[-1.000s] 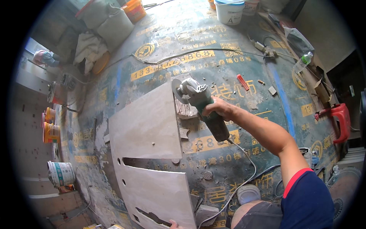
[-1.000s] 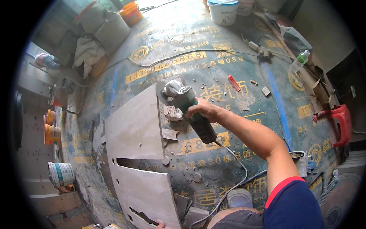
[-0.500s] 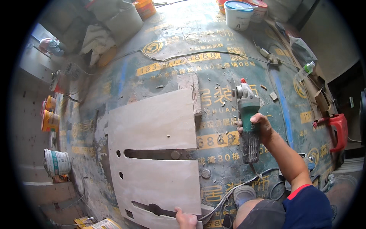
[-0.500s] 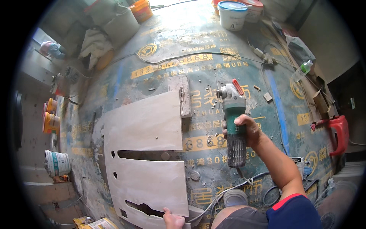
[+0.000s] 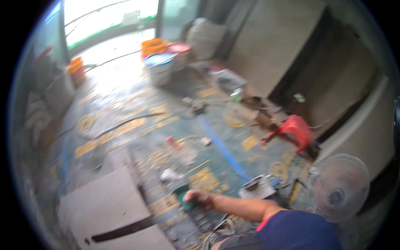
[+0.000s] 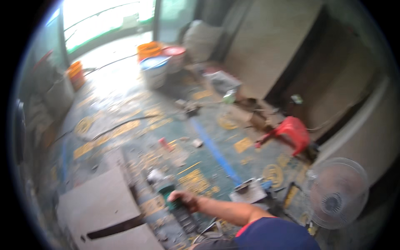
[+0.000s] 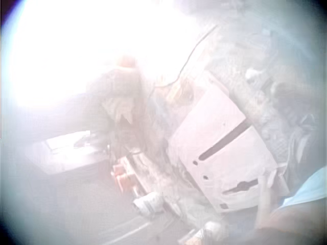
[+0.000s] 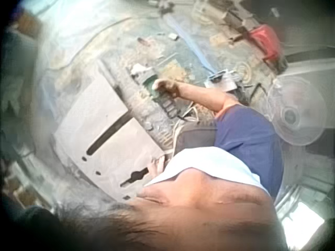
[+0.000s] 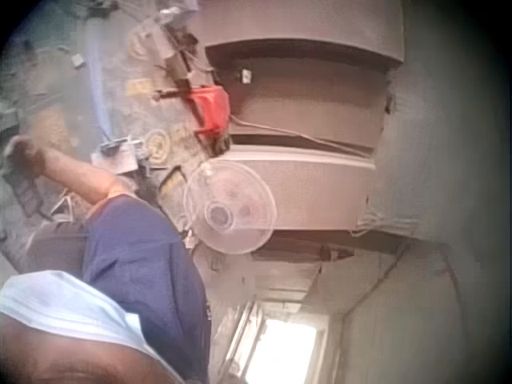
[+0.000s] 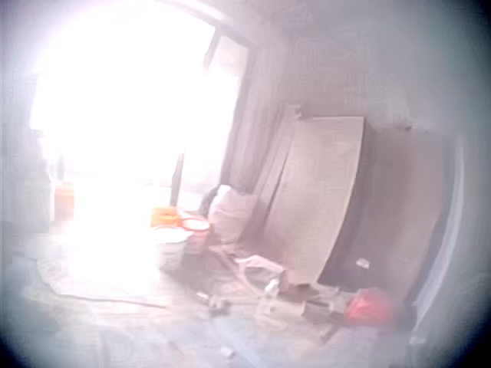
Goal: The person cuts a large tile using a power saw and then refines the cut-outs using an angle grinder.
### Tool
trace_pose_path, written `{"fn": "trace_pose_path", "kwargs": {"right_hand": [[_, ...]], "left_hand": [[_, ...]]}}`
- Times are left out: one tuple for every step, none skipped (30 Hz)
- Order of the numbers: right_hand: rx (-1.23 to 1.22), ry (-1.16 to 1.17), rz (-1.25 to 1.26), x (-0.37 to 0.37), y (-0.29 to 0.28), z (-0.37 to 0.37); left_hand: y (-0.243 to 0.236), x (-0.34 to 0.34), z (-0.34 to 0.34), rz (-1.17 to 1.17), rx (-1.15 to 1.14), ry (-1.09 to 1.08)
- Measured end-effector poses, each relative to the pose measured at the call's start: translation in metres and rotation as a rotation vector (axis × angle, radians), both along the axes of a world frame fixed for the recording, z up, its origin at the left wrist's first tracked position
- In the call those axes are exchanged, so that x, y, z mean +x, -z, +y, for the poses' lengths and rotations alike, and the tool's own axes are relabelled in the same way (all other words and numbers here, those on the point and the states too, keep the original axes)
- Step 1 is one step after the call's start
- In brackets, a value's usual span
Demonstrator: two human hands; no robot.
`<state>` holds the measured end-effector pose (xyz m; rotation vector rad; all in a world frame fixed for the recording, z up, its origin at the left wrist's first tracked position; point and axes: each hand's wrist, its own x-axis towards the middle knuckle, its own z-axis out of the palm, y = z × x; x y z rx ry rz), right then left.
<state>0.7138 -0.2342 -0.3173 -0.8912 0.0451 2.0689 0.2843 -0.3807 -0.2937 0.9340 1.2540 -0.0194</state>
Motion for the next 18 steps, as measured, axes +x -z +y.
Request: {"fn": "trace_pose_path", "kwargs": {"right_hand": [[0.021, -0.018, 0.038, -0.023, -0.024, 0.009], [0.014, -0.034, 0.053, -0.025, -0.037, 0.006], [0.001, -0.046, 0.069, -0.024, -0.045, -0.003], [-0.012, -0.003, 0.039, -0.024, -0.051, -0.01], [-0.024, 0.034, 0.015, -0.025, -0.057, -0.018], [-0.014, 0.036, -0.006, -0.026, -0.068, -0.021], [-0.013, 0.019, 0.017, -0.027, -0.067, -0.026], [-0.004, 0.026, 0.01, -0.026, -0.064, -0.03], [0.016, 0.03, 0.013, -0.03, -0.062, -0.029], [0.03, 0.032, 0.001, -0.033, -0.069, -0.027], [0.045, 0.034, -0.01, -0.037, -0.076, -0.025], [0.056, 0.041, -0.031, -0.037, -0.085, -0.025], [0.047, 0.042, -0.019, -0.039, -0.092, -0.024], [0.042, 0.036, 0.0, -0.043, -0.098, -0.02], [0.04, 0.027, 0.017, -0.049, -0.103, -0.014], [0.027, 0.069, -0.003, -0.042, -0.102, -0.023], [0.023, 0.103, -0.014, -0.039, -0.105, -0.028], [0.031, 0.119, -0.014, -0.041, -0.108, -0.029]], "left_hand": [[0.04, -0.025, -0.043, -0.115, 0.584, -0.254], [0.059, -0.039, -0.018, -0.178, -0.236, -0.383], [0.061, -0.033, -0.015, -0.126, -0.153, -0.24], [0.055, -0.024, -0.008, -0.074, -0.063, -0.101], [0.046, -0.018, -0.004, -0.02, 0.031, 0.03], [0.032, -0.012, -0.007, -0.13, 0.628, 0.224], [0.036, -0.01, -0.006, -0.142, 0.486, 0.158], [0.046, -0.011, -0.006, -0.149, 0.342, 0.092], [0.058, -0.017, -0.002, -0.145, 0.208, 0.026], [0.07, -0.026, 0.006, -0.157, -0.171, -0.258], [0.083, -0.036, 0.016, -0.165, -0.551, -0.542], [0.1, -0.039, 0.02, -0.174, -0.941, -0.815], [0.13, -0.051, 0.006, -0.166, -0.629, -0.528], [0.16, -0.067, -0.01, -0.179, -0.327, -0.229], [0.186, -0.084, -0.026, -0.121, 0.009, 0.022], [0.16, -0.057, -0.025, -0.095, 0.132, 0.124], [0.107, -0.015, -0.009, -0.108, 0.221, 0.162], [0.056, 0.02, 0.008, -0.123, 0.327, 0.178]]}}
